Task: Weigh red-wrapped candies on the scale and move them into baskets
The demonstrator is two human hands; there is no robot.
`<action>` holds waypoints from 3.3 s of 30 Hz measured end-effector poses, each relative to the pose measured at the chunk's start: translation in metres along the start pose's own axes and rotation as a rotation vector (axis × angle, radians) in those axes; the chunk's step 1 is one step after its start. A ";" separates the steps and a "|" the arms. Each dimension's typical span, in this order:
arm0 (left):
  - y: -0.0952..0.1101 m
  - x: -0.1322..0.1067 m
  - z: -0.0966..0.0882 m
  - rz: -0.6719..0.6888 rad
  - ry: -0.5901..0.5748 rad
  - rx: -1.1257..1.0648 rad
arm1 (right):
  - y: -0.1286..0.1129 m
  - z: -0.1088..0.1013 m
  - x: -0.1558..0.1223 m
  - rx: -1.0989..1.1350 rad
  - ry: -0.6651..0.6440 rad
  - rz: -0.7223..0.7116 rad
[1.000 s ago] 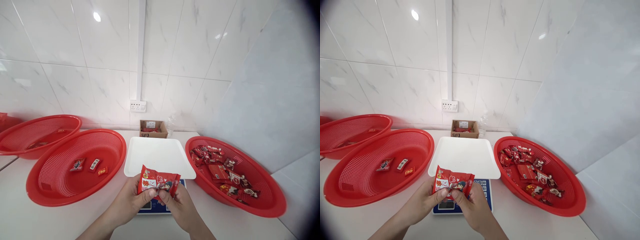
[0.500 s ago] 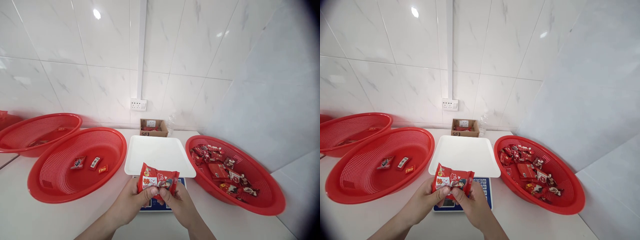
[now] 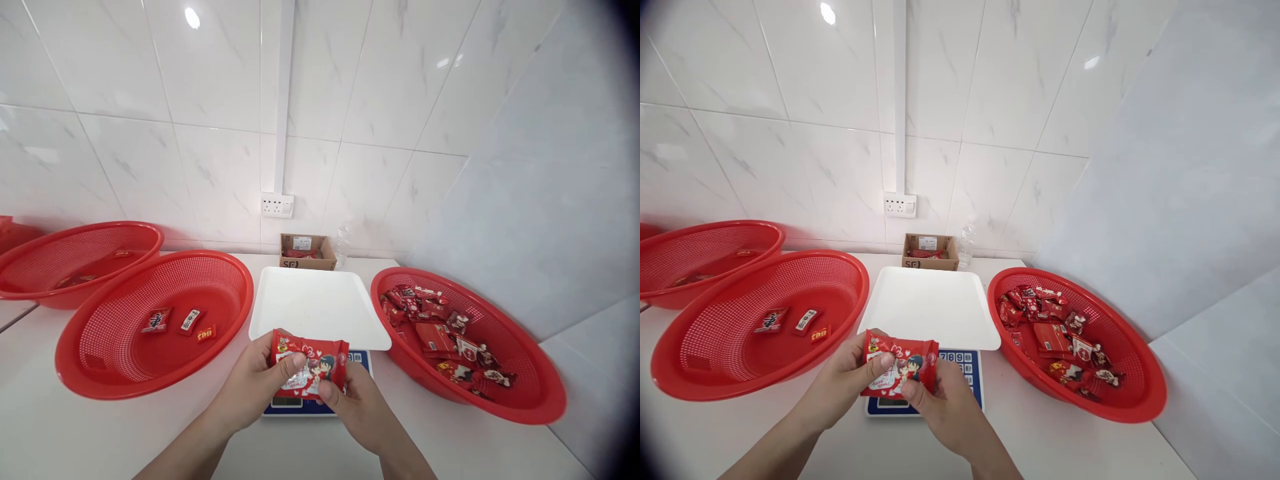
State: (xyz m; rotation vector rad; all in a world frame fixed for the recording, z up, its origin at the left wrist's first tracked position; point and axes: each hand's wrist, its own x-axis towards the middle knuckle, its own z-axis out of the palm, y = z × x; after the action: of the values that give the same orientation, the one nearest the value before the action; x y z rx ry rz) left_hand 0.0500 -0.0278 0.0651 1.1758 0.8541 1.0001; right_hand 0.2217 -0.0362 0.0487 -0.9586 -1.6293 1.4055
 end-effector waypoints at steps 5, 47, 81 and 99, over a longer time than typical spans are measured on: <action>-0.002 0.000 0.003 -0.013 -0.017 0.019 | 0.001 -0.001 0.001 0.001 0.100 0.002; -0.015 0.002 -0.006 0.012 -0.289 -0.062 | 0.006 0.002 0.005 -0.146 0.115 -0.014; -0.020 -0.004 0.002 0.004 -0.211 -0.145 | 0.006 0.007 0.004 -0.076 0.069 -0.050; -0.018 -0.002 0.001 0.076 -0.221 -0.026 | 0.011 0.006 0.008 -0.045 0.166 -0.038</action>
State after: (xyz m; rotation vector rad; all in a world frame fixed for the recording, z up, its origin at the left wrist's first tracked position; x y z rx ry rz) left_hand 0.0533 -0.0311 0.0472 1.2782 0.6240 0.9199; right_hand 0.2136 -0.0302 0.0382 -1.0360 -1.5531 1.2346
